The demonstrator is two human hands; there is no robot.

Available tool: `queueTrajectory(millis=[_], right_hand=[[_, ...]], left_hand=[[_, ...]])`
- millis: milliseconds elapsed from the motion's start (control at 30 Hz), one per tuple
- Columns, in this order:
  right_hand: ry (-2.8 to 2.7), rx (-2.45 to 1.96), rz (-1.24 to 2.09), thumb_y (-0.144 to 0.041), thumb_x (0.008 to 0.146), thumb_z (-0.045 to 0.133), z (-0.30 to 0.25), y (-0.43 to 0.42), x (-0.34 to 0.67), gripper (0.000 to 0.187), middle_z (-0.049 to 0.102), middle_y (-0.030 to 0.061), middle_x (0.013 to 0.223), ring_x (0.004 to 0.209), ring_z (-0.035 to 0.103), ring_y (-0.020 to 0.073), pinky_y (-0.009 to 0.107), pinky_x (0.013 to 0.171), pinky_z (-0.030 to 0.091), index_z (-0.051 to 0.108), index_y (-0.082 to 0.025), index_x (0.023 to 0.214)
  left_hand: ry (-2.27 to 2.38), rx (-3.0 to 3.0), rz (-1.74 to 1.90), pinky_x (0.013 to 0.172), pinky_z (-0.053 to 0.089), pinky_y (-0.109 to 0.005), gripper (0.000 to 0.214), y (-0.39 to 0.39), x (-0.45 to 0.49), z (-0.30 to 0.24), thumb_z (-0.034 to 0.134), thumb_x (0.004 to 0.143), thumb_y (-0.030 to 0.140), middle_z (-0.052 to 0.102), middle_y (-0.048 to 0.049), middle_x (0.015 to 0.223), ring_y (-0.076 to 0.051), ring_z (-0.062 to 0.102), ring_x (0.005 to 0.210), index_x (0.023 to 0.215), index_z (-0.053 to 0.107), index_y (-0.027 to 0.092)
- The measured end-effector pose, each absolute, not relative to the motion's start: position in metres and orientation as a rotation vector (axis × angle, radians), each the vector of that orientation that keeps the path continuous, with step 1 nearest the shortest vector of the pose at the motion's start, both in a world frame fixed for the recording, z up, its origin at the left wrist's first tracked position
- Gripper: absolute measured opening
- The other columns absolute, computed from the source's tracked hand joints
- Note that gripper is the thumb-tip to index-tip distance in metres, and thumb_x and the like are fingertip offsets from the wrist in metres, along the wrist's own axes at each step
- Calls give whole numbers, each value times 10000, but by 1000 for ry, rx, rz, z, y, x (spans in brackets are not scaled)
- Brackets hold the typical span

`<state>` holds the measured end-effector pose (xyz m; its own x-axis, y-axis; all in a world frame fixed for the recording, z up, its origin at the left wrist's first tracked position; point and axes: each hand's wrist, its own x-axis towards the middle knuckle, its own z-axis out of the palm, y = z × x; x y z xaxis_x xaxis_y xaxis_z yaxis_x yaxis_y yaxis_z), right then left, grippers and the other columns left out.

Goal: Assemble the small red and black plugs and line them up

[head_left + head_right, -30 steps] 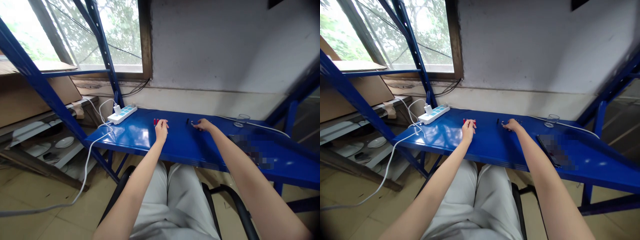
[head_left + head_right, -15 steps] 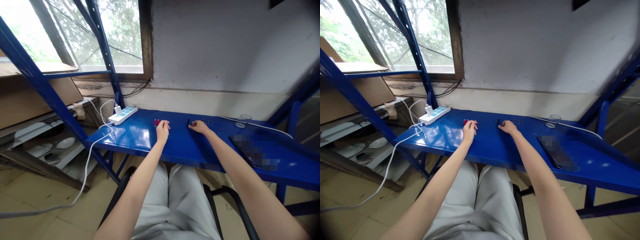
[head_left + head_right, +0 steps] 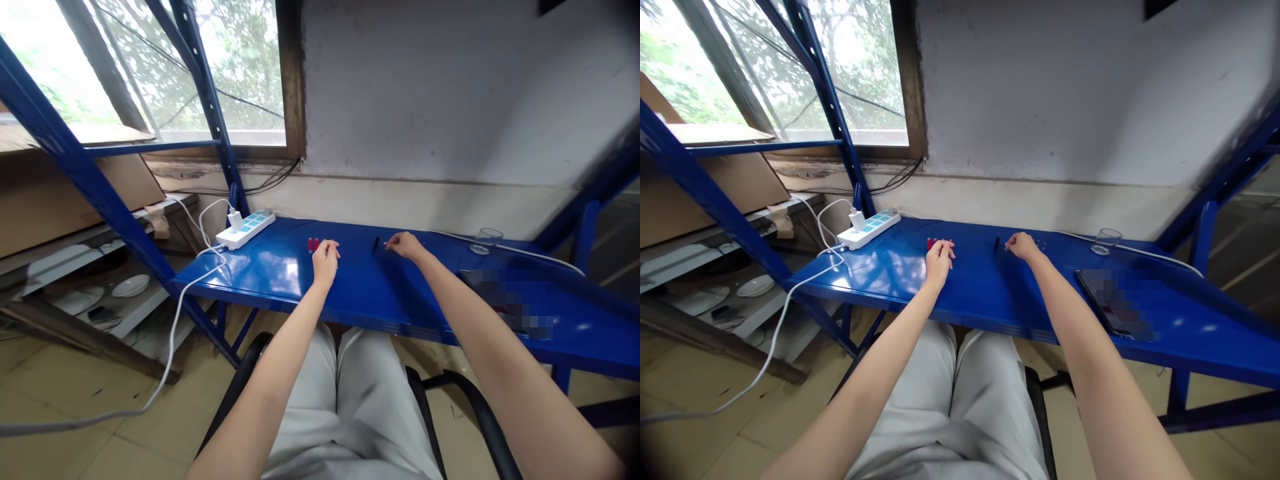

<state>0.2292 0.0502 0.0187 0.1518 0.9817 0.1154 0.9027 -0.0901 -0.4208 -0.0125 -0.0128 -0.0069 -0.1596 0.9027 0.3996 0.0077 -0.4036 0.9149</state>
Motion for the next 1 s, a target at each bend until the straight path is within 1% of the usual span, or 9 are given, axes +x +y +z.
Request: queueTrajectory(millis=[133, 267, 433, 600, 767, 1000], right_hand=[[-1783, -2068, 312, -134, 703, 627, 13, 58, 224, 99, 690, 73, 851, 817, 634, 168, 213, 706, 459, 666, -136, 795], [-1797, -2088, 306, -161, 717, 625, 3, 65, 226, 108, 683, 81, 878, 852, 632, 176, 231, 753, 457, 649, -131, 818], [-1805, -2101, 288, -195, 731, 622, -7, 71, 231, 134, 675, 76, 840, 811, 633, 175, 245, 732, 467, 636, -133, 849], [-1799, -2089, 251, -186, 725, 627, -10, 73, 228, 119, 671, 76, 828, 826, 632, 180, 247, 740, 471, 637, -138, 833], [-1770, -2102, 260, -193, 727, 633, -11, 76, 224, 94, 672, 89, 841, 840, 632, 184, 240, 724, 473, 634, -138, 804], [-1746, -2156, 271, -205, 732, 630, -13, 83, 221, 130, 675, 95, 890, 857, 634, 186, 236, 723, 479, 641, -134, 840]], left_hand=[[1067, 1402, 1647, 388, 311, -183, 227, -13, -13, -6, 407, 860, 332, 506, 36, 599, -41, 403, 372, 797, 548, 166], [1079, 1403, 1637, 392, 313, -182, 229, -13, -13, -6, 404, 860, 335, 509, 35, 602, -40, 402, 373, 805, 548, 166], [1079, 1413, 1633, 394, 315, -185, 227, -13, -12, -7, 402, 860, 334, 511, 36, 600, -42, 402, 374, 805, 549, 169], [1081, 1400, 1638, 391, 312, -185, 224, -12, -12, -7, 399, 861, 325, 507, 35, 596, -41, 398, 372, 802, 549, 170], [1072, 1406, 1639, 392, 314, -183, 230, -12, -12, -8, 399, 862, 339, 505, 36, 602, -41, 401, 375, 806, 546, 170], [1092, 1343, 1709, 410, 334, -192, 228, -13, -13, -6, 401, 862, 337, 504, 32, 604, -47, 405, 388, 809, 546, 169]])
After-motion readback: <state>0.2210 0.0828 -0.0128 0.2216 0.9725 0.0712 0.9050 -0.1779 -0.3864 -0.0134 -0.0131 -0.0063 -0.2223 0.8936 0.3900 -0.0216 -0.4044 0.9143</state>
